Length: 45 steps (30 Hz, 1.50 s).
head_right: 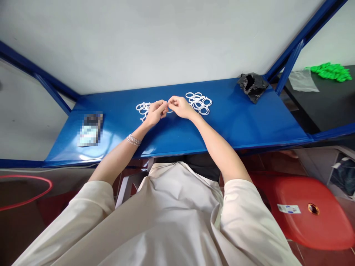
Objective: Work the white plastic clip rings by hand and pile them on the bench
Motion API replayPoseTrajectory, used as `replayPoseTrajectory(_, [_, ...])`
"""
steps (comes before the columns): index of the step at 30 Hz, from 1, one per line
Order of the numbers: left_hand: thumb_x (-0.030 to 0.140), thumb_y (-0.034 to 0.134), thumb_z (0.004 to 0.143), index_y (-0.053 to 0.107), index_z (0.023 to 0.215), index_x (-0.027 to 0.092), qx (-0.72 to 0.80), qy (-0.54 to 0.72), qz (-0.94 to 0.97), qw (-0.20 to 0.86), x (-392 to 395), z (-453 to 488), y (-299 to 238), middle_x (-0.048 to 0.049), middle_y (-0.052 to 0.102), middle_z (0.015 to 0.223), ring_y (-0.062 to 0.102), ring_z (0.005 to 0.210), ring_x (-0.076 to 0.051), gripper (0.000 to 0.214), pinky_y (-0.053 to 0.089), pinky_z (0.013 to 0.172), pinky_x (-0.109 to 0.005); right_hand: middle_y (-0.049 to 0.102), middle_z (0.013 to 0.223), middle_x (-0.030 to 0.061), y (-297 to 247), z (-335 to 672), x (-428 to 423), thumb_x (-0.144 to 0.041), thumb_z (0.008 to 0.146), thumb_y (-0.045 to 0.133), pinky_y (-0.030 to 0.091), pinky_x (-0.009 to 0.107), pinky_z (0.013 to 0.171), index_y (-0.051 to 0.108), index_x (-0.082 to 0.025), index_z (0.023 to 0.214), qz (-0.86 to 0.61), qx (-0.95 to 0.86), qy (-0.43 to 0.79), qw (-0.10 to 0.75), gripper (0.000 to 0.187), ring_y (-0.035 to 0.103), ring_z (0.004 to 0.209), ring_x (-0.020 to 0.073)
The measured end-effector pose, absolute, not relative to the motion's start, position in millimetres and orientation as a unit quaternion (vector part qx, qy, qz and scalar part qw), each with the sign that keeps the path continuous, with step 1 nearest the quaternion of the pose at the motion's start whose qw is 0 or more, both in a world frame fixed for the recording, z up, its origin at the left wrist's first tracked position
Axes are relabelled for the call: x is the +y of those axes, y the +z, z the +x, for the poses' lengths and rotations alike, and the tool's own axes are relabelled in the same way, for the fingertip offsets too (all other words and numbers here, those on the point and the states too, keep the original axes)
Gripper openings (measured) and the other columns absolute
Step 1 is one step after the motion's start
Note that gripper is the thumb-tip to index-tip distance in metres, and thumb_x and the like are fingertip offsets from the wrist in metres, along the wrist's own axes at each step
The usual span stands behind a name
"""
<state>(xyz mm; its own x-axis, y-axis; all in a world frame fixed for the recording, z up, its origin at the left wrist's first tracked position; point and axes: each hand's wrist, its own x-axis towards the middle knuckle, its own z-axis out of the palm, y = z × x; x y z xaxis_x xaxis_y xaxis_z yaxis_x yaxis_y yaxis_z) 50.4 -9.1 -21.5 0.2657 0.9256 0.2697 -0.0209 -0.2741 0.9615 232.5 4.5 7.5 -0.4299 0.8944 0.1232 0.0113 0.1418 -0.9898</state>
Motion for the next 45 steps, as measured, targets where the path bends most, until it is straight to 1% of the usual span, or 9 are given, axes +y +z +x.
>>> replayPoseTrajectory(4, [0.087, 0.071, 0.093, 0.046, 0.063, 0.022, 0.331, 0.457, 0.648, 0.512, -11.7, 51.9, -15.2, 0.0045, 0.034, 0.057, 0.025, 0.050, -0.008, 0.076, 0.018, 0.048, -0.030, 0.036, 0.055, -0.0080, 13.3, 221.6, -2.3, -0.072, 0.091, 0.088, 0.021, 0.024, 0.043, 0.043, -0.024, 0.064, -0.379, -0.566, 0.623, 0.385, 0.071, 0.028, 0.048, 0.0065])
replayPoseTrajectory(9, [0.092, 0.072, 0.089, 0.036, 0.060, 0.022, 0.307, 0.479, 0.658, 0.494, -17.2, 59.3, -2.7, 0.0051, 0.025, 0.060, 0.021, 0.052, -0.008, 0.084, 0.016, 0.050, -0.030, 0.025, 0.054, -0.0085, 22.8, 211.2, -7.0, -0.076, 0.091, 0.085, 0.022, 0.025, 0.041, 0.034, -0.026, 0.063, -0.391, -0.524, 0.623, 0.429, 0.077, 0.028, 0.047, 0.0078])
replayPoseTrajectory(19, [0.087, 0.080, 0.085, 0.038, 0.059, 0.022, 0.283, 0.485, 0.640, 0.524, -16.8, 65.6, -2.1, 0.0046, 0.027, 0.060, 0.023, 0.052, -0.008, 0.082, 0.023, 0.048, -0.028, 0.040, 0.048, -0.0057, 14.5, 203.6, -6.3, -0.080, 0.081, 0.091, 0.018, 0.025, 0.038, 0.038, -0.026, 0.059, -0.386, -0.466, 0.651, 0.459, 0.079, 0.039, 0.041, 0.0079])
replayPoseTrajectory(25, [0.085, 0.083, 0.083, 0.045, 0.060, 0.022, 0.302, 0.478, 0.627, 0.535, -13.8, 61.2, -9.4, 0.0050, 0.030, 0.058, 0.024, 0.050, -0.007, 0.077, 0.024, 0.046, -0.027, 0.035, 0.045, -0.0083, 14.7, 199.6, -10.8, -0.078, 0.083, 0.091, 0.017, 0.025, 0.035, 0.037, -0.026, 0.057, -0.396, -0.437, 0.668, 0.454, 0.079, 0.027, 0.039, 0.0056])
replayPoseTrajectory(31, [0.082, 0.084, 0.082, 0.043, 0.057, 0.022, 0.305, 0.470, 0.618, 0.551, -13.4, 57.7, -12.1, 0.0045, 0.032, 0.056, 0.027, 0.048, -0.007, 0.077, 0.024, 0.046, -0.027, 0.021, 0.044, -0.0134, 10.8, 198.7, -9.5, -0.083, 0.086, 0.085, 0.016, 0.025, 0.035, 0.026, -0.028, 0.061, -0.384, -0.405, 0.703, 0.441, 0.085, 0.015, 0.039, 0.0045])
replayPoseTrajectory(35, [0.081, 0.081, 0.087, 0.046, 0.062, 0.022, 0.301, 0.480, 0.621, 0.541, -14.7, 60.0, -13.5, 0.0045, 0.035, 0.059, 0.031, 0.050, -0.008, 0.073, 0.034, 0.047, -0.027, 0.020, 0.046, -0.0136, 8.0, 203.3, -3.5, -0.085, 0.089, 0.081, 0.017, 0.025, 0.036, 0.024, -0.029, 0.064, -0.382, -0.402, 0.708, 0.437, 0.084, 0.013, 0.040, 0.0050])
replayPoseTrajectory(39, [0.083, 0.081, 0.088, 0.061, 0.079, 0.022, 0.325, 0.516, 0.626, 0.486, -13.7, 63.0, -20.1, 0.0036, 0.051, 0.065, 0.047, 0.053, -0.009, 0.065, 0.047, 0.054, -0.027, 0.026, 0.048, -0.0122, 7.9, 213.4, 3.3, -0.080, 0.091, 0.083, 0.024, 0.025, 0.038, 0.030, -0.027, 0.063, -0.373, -0.413, 0.703, 0.442, 0.079, 0.019, 0.041, 0.0063])
replayPoseTrajectory(42, [0.084, 0.083, 0.085, 0.065, 0.091, 0.023, 0.358, 0.557, 0.615, 0.428, -9.2, 63.8, -25.9, -0.0003, 0.067, 0.081, 0.060, 0.062, -0.010, 0.064, 0.054, 0.061, -0.027, 0.046, 0.055, -0.0082, 11.2, 221.6, 5.5, -0.065, 0.095, 0.087, 0.042, 0.024, 0.047, 0.048, -0.024, 0.067, -0.346, -0.431, 0.700, 0.452, 0.063, 0.039, 0.045, 0.0079])
replayPoseTrajectory(45, [0.080, 0.079, 0.092, 0.067, 0.100, 0.024, 0.388, 0.579, 0.600, 0.393, -3.6, 62.0, -30.2, -0.0029, 0.073, 0.090, 0.069, 0.070, -0.012, 0.059, 0.058, 0.065, -0.027, 0.068, 0.072, -0.0034, 12.8, 225.9, 4.8, -0.044, 0.094, 0.093, 0.054, 0.023, 0.059, 0.064, -0.021, 0.078, -0.331, -0.455, 0.690, 0.456, 0.040, 0.060, 0.059, 0.0094])
